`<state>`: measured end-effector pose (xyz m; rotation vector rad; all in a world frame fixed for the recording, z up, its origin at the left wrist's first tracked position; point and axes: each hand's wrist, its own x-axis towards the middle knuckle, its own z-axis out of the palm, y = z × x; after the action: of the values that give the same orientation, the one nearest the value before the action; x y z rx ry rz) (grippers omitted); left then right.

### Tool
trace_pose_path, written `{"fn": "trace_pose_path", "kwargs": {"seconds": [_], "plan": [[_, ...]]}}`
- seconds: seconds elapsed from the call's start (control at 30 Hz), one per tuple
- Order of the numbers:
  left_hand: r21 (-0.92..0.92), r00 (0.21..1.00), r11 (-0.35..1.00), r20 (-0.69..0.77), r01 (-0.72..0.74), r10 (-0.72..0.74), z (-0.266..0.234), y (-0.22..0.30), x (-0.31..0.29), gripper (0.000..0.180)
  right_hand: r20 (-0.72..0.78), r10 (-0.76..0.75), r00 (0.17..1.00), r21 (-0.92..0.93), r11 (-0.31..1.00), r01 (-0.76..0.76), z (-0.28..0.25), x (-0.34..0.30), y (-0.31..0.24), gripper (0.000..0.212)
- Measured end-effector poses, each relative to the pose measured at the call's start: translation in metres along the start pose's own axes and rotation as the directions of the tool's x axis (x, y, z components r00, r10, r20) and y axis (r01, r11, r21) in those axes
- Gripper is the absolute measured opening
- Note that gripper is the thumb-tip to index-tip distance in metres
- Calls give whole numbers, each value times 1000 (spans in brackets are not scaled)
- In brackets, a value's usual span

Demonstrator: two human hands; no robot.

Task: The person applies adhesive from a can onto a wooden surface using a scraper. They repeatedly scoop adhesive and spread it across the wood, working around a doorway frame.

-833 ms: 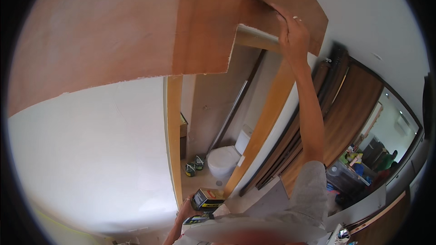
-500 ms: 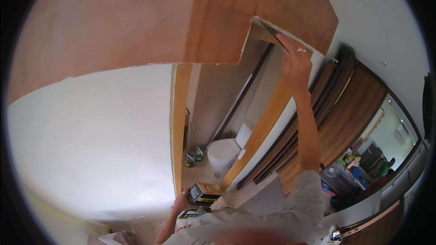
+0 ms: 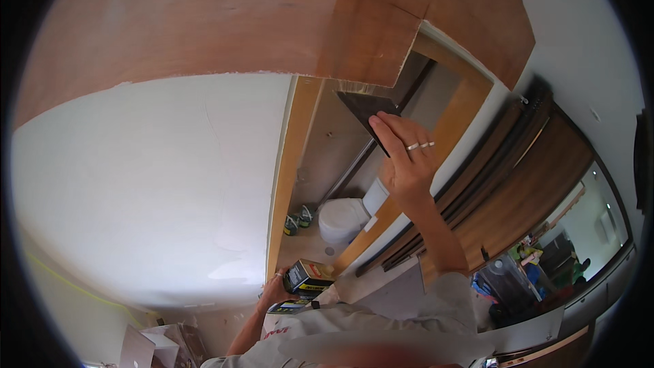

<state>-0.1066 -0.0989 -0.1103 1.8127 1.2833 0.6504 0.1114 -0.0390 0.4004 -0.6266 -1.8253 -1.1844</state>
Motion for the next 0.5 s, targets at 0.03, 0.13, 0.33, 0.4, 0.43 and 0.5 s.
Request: {"fn": "trace_pose_path", "kwargs": {"seconds": [0.03,0.13,0.33,0.4,0.43,0.5], "plan": [[-15,1000,1000,3,3,-3,0,0,-1,114,1,15,1000,34,999,-15,-7,2,1,40],[-18,1000,1000,2,-21,21,0,0,0,113,-73,38,997,45,998,-35,-11,21,8,41],[-19,997,999,62,-43,44,-5,9,-2,111,-2,22,1000,-39,999,-22,16,37,-18,45],[-6,998,1000,56,-18,18,-7,12,-1,111,-78,-33,996,84,996,40,12,25,-30,45],[-13,999,1000,30,-9,9,-7,14,0,111,-108,-2,994,182,983,21,9,21,-28,46],[-16,999,999,13,42,-42,-4,15,-2,110,-71,51,996,70,996,-46,3,14,-23,46]]}}
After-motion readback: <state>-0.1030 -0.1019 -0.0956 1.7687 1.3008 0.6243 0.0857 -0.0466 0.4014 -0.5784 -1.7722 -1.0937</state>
